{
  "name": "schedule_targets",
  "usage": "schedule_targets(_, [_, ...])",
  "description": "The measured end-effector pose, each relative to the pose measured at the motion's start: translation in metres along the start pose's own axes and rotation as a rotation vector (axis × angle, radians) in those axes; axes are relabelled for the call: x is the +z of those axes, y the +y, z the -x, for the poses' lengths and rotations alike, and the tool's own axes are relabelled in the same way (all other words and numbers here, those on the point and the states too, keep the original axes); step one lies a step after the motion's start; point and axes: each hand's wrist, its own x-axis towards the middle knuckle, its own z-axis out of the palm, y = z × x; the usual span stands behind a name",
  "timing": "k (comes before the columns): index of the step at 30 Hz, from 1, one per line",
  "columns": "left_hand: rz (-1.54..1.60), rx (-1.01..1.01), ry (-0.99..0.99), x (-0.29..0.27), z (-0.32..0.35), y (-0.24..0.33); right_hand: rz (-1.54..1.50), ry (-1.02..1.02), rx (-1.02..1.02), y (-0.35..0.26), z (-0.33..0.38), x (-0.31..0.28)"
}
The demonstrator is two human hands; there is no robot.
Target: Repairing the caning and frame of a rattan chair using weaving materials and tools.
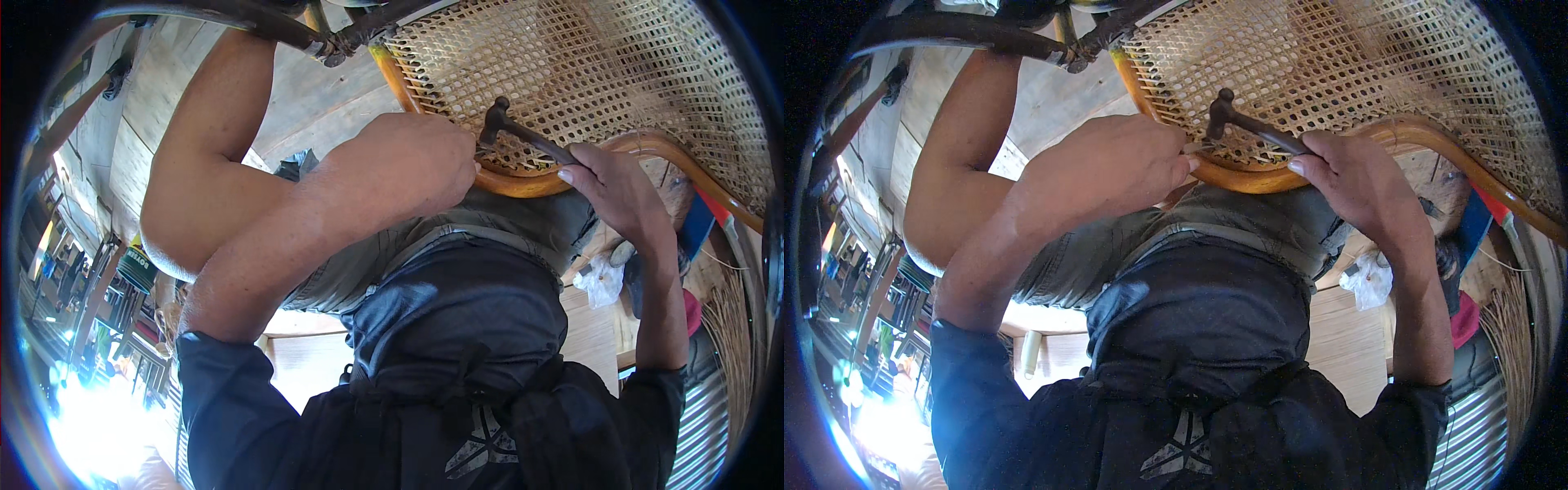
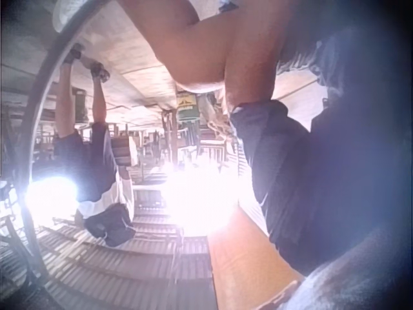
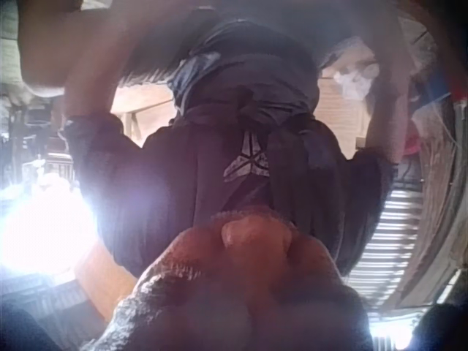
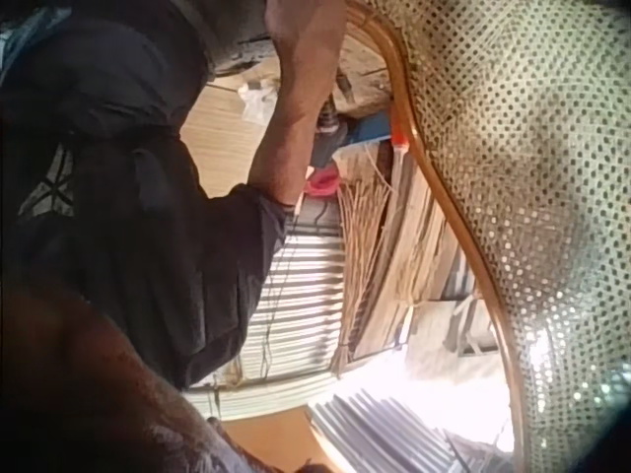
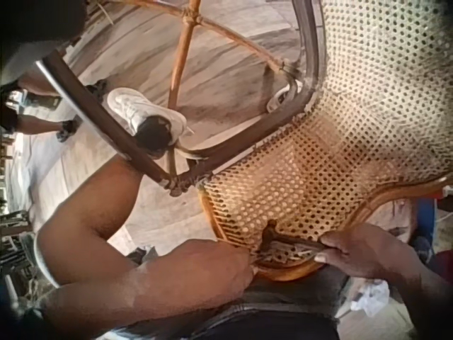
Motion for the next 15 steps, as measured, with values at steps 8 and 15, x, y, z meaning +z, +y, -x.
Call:
schedule_targets(8, [-0.318,0.123,0.451,-0.022,0.003,-0.042,-0.050,0.208,-0.053,-0.010,0.035,0.018])
schedule_targets(15, [-0.897,0.327,0.769,-0.064,0.038,-0.028,0.000,0.342,-0.068,-0.014,0.046,0.050])
